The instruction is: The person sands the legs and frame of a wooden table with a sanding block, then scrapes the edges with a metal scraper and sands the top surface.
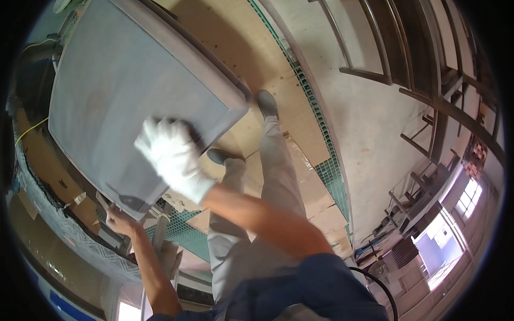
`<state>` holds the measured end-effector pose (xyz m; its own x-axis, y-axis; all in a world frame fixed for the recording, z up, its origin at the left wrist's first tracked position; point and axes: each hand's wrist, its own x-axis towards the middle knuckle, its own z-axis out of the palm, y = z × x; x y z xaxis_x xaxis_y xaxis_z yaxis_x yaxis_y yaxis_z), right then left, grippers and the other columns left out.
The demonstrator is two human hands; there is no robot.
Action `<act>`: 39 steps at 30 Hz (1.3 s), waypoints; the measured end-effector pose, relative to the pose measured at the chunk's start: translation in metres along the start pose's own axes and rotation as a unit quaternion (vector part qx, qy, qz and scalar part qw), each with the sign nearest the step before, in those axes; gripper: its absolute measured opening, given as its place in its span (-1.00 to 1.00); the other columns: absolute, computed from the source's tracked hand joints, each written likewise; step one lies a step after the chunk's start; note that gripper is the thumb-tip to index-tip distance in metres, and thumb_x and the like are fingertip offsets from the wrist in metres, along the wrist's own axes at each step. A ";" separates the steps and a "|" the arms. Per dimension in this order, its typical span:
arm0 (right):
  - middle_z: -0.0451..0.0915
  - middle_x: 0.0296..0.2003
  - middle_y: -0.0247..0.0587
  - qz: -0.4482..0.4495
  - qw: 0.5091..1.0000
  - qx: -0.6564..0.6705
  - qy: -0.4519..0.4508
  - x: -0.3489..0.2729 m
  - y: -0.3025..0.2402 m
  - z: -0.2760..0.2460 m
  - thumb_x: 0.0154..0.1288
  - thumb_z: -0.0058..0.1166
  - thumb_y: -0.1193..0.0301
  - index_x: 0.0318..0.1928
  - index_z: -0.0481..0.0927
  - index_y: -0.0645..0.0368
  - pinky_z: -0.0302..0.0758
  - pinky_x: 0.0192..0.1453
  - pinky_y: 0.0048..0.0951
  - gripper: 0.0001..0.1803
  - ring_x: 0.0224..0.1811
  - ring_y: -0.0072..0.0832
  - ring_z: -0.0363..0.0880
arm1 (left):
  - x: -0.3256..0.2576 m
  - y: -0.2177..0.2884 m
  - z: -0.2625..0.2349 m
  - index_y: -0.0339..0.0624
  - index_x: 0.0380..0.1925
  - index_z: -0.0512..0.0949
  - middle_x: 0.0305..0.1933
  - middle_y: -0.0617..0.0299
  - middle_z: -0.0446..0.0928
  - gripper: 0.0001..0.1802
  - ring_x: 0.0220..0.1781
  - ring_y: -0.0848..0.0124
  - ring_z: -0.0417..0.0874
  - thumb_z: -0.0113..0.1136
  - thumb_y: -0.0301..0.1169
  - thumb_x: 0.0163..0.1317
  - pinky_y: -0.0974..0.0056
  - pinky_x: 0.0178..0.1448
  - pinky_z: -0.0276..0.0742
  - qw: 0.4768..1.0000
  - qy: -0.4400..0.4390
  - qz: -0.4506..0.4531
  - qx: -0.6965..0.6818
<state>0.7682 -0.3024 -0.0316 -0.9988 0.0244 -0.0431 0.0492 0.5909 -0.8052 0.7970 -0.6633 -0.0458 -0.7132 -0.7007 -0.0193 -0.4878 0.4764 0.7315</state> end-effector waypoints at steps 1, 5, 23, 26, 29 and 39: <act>0.46 0.04 -0.25 0.157 0.923 0.346 0.055 -0.003 0.023 -0.038 0.28 0.16 0.26 -0.01 0.58 -0.11 0.41 0.05 -0.13 -0.73 0.00 -0.29 0.49 | -0.022 0.019 0.018 -0.33 -0.13 0.55 -0.10 0.12 0.63 -0.67 -0.12 0.33 0.63 0.05 -0.22 0.52 0.21 0.04 0.56 0.999 0.002 0.048 -0.008; 0.52 0.05 -0.18 0.213 0.929 0.270 0.135 -0.035 0.081 -0.159 0.11 0.37 0.45 0.00 0.60 0.09 0.51 0.03 -0.14 -0.60 -0.02 -0.22 0.57 | -0.104 0.078 0.102 -0.33 -0.09 0.44 -0.03 0.00 0.67 -0.64 0.01 0.27 0.70 -0.01 -0.18 0.63 0.19 0.16 0.59 0.993 -0.081 0.030 -0.079; 0.55 0.28 -0.09 -0.005 0.999 -0.047 0.007 -0.001 0.122 -0.154 0.16 0.41 0.36 0.21 0.71 -0.01 0.50 0.30 -0.17 -0.46 0.10 -0.10 0.56 | -0.144 0.115 0.201 -0.45 0.21 0.41 -0.14 0.17 0.41 -0.58 -0.23 0.41 0.38 0.08 -0.28 0.60 0.29 -0.01 0.43 0.950 -0.022 0.296 0.096; 0.57 0.20 -0.07 -0.005 0.999 -0.050 0.021 0.004 0.115 -0.154 0.10 0.43 0.42 0.15 0.72 0.03 0.51 0.22 -0.13 -0.47 0.09 -0.06 0.56 | -0.146 0.120 0.205 -0.43 -0.05 0.41 0.12 -0.05 0.49 -0.71 -0.15 0.30 0.46 0.08 -0.32 0.59 0.21 0.07 0.45 0.954 -0.019 0.279 0.111; 0.58 0.17 -0.05 0.028 1.000 -0.004 0.012 -0.046 0.117 -0.150 -0.04 0.48 0.47 0.14 0.72 0.04 0.53 0.18 -0.17 -0.39 0.03 -0.13 0.58 | -0.151 0.120 0.203 -0.40 -0.11 0.39 0.36 -0.24 0.42 -0.78 0.03 0.06 0.55 0.09 -0.40 0.56 0.11 0.17 0.46 0.953 -0.022 0.279 0.118; 0.59 -0.19 -0.10 0.093 0.994 -0.056 0.034 -0.033 0.081 -0.141 -0.08 0.50 0.55 0.04 0.74 0.16 0.52 -0.05 -0.23 -0.45 -0.14 -0.18 0.58 | -0.149 0.122 0.204 -0.41 0.13 0.40 0.14 -0.07 0.44 -0.67 0.02 0.08 0.51 0.08 -0.38 0.53 0.13 0.22 0.44 0.962 -0.004 0.250 0.111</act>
<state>0.8045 -0.1412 -0.0120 -0.9708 0.1935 -0.1419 0.2357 0.6575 -0.7157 0.7410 -0.3926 -0.0926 -0.8895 -0.3518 0.2917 -0.1782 0.8546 0.4877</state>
